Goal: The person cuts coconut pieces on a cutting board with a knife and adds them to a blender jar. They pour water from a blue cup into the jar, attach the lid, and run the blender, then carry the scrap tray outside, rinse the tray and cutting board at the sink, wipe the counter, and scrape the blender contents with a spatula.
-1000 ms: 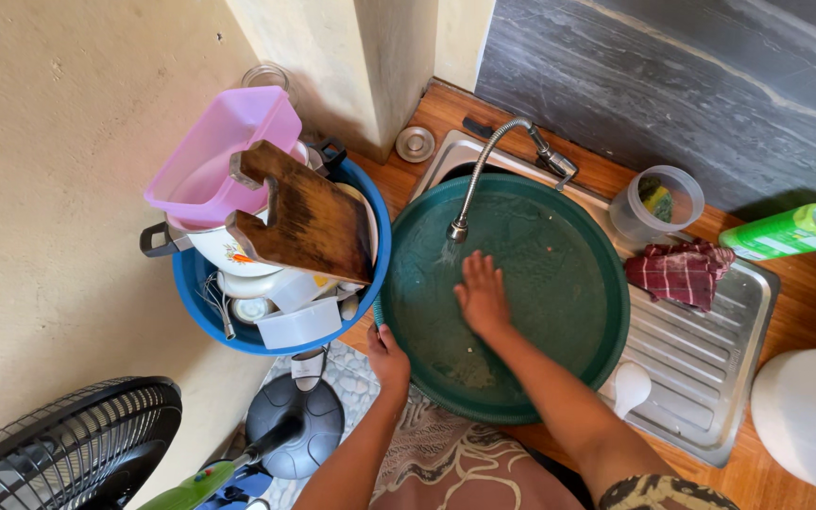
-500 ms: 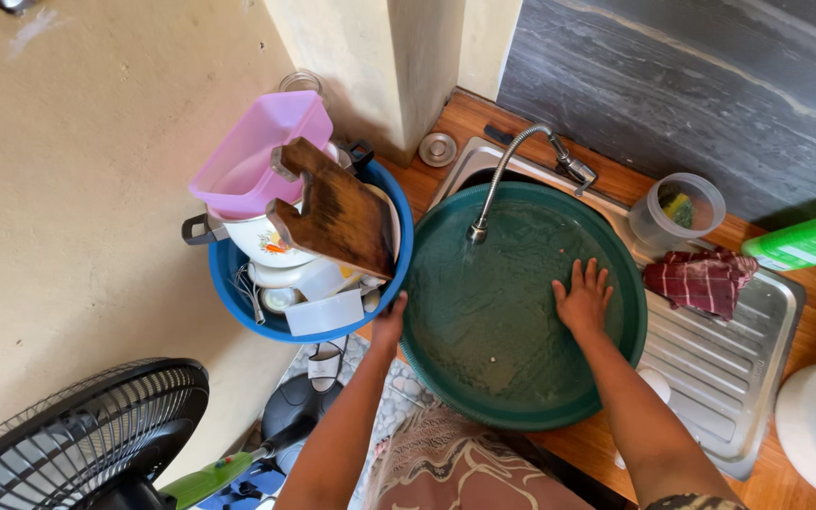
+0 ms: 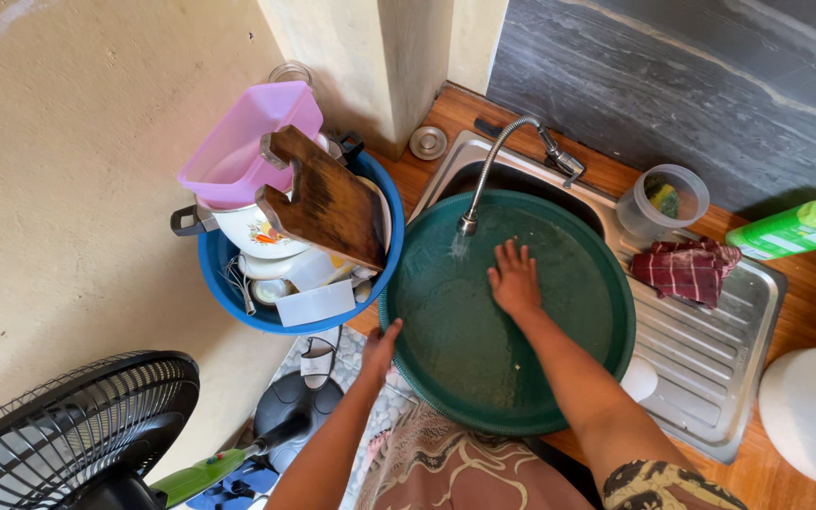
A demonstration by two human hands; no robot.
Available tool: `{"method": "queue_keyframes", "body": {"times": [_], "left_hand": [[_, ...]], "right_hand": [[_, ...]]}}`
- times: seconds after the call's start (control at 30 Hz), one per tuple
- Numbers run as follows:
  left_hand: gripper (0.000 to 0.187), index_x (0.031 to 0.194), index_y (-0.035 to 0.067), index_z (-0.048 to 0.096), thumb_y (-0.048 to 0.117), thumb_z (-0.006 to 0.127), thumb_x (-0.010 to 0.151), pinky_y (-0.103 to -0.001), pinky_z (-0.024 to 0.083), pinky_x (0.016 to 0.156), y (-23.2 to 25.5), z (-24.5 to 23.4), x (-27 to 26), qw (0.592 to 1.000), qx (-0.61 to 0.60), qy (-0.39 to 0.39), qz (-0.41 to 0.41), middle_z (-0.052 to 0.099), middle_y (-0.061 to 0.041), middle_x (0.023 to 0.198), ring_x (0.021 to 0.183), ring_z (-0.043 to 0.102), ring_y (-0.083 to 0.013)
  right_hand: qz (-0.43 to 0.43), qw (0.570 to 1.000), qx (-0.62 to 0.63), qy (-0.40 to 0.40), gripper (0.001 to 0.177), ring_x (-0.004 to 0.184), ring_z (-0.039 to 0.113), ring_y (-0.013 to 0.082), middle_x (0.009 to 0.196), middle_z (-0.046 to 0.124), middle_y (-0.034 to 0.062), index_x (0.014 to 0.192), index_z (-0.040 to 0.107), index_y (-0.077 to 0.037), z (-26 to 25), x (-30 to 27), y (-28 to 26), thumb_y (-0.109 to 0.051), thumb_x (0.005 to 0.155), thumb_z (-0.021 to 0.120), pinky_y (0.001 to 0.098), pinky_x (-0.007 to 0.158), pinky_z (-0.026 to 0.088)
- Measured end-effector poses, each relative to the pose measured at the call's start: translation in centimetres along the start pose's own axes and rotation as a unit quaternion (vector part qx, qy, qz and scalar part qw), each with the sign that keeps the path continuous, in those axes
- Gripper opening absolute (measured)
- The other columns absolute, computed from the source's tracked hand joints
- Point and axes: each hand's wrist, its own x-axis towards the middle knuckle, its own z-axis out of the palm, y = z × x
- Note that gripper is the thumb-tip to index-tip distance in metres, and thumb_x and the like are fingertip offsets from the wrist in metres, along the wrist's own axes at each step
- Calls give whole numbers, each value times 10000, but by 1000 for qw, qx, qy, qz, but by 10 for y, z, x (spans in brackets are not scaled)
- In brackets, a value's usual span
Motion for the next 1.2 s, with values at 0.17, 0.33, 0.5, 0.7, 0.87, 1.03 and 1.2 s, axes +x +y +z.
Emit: {"method": "queue_keyframes", "body": {"times": [0.17, 0.33, 0.5, 0.7, 0.87, 1.03, 1.2], "left_hand": [[461, 1090, 83, 713, 503, 686, 902, -356, 549, 530, 24, -9, 15, 999, -8, -42, 0, 706, -68, 959, 786, 671, -175], [385, 1179, 130, 655, 398, 703, 907, -366, 554, 550, 0, -2, -38, 977, -166, -117, -65, 709, -61, 978, 735, 671, -203], [522, 1333, 226, 535, 387, 685, 860, -509, 562, 808, -10, -6, -51, 963, -98, -181, -174, 617, -49, 1333, 1056, 644, -260], [589, 1402, 120, 582, 449, 676, 922, -405, 566, 656, 20, -19, 26, 973, -61, -172, -143, 706, -118, 1226, 866, 704, -252], [491, 1355, 46, 558, 275, 630, 927, -430, 572, 524, -8, -9, 4, 982, -66, -165, -69, 732, -173, 1043, 706, 720, -274], [575, 1455, 114, 415, 172, 625, 922, -512, 627, 732, -28, 9, -63, 947, -227, -188, -130, 644, -204, 1272, 1002, 705, -345], [773, 1520, 239, 244, 210, 697, 895, -570, 615, 873, -19, 15, -120, 926, -264, -229, -143, 496, -161, 1462, 1224, 620, -362]], "right_hand": [[-125, 991, 13, -53, 570, 1512, 275, 386, 1643, 356, 80, 1512, 479, -167, -3, -33, -55, -375, 989, 572, 611, 1203, 233], [13, 996, -29, -81, 489, 1548, 327, 296, 1662, 389, 5, 1491, 525, -288, -29, -29, -35, -388, 1013, 544, 592, 1234, 274], [93, 994, -4, -54, 519, 1536, 220, 367, 1653, 323, 18, 1510, 487, -272, -30, -18, -4, -417, 1015, 540, 624, 1216, 158], [-34, 995, 39, -80, 522, 1545, 211, 388, 1664, 324, -8, 1497, 518, -283, -10, -52, -34, -388, 988, 564, 585, 1237, 174], [-28, 982, 53, -181, 488, 1518, 258, 347, 1630, 356, 14, 1455, 539, -259, -44, -62, -41, -291, 971, 601, 556, 1197, 199], [83, 990, 105, 35, 426, 1367, 520, 366, 1452, 589, 144, 1357, 666, -177, -118, -110, 0, -202, 932, 679, 464, 1145, 402], [324, 932, -71, 146, 696, 1285, 477, 460, 1430, 547, 275, 1467, 507, -101, -156, -199, 34, -236, 841, 781, 557, 968, 413]]}}
